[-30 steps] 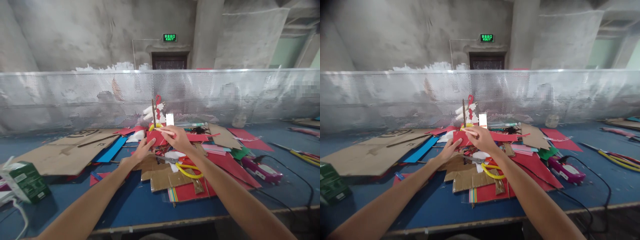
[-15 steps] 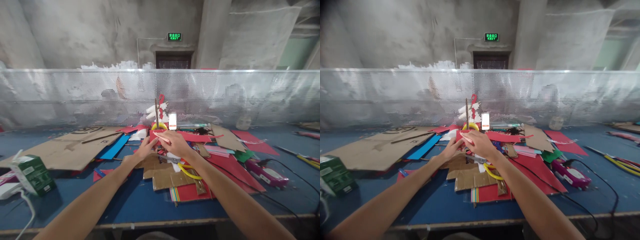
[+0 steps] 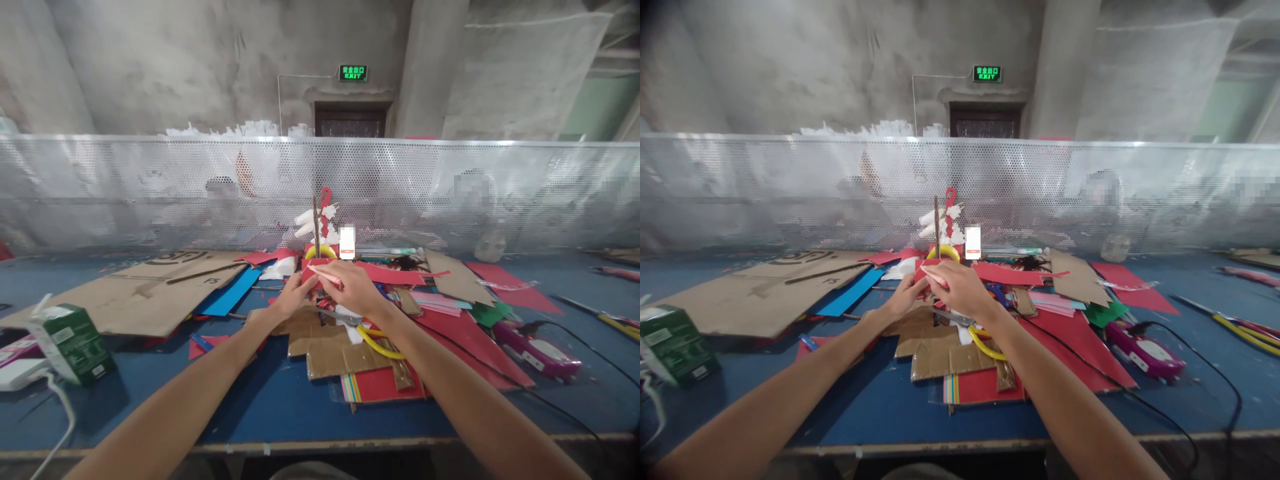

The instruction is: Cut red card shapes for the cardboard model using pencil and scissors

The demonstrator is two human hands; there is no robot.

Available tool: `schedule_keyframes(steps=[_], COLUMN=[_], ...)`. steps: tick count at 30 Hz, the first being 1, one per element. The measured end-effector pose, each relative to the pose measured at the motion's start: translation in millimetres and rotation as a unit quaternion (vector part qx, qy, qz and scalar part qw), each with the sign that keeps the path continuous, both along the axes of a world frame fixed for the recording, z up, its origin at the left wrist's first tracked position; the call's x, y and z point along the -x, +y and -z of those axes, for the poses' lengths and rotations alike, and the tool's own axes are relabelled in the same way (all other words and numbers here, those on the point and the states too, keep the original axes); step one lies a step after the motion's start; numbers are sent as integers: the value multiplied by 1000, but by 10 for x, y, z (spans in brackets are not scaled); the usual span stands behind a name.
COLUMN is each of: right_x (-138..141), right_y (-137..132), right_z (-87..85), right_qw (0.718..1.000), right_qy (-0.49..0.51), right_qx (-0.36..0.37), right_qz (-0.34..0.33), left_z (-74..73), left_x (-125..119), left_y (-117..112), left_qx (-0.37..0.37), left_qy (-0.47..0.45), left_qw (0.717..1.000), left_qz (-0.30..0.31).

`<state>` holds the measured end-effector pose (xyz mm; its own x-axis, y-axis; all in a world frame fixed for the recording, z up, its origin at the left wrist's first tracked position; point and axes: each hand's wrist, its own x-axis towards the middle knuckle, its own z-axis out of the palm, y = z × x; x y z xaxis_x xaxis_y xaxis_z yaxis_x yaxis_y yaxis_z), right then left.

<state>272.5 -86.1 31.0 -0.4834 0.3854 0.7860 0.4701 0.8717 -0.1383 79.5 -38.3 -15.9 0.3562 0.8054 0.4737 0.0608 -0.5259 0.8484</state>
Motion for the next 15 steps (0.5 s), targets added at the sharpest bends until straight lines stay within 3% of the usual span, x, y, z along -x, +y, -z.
schedule_keyframes(steps=[7,12,15], right_x=[22,-36,-71], right_y=[-1,53,181], right_z=[33,-35,-21], right_qw=[999,992,976], right_qy=[-9,127,205], right_qx=[21,4,62], right_qz=[-40,3,29], left_z=[-2,-8,-21], left_x=[11,-9,-19], left_y=[12,-14,-33], left_qx=[1,15,19], left_qy=[0,-9,-9], left_qw=[1000,1000,1000], left_qz=[0,-16,-21])
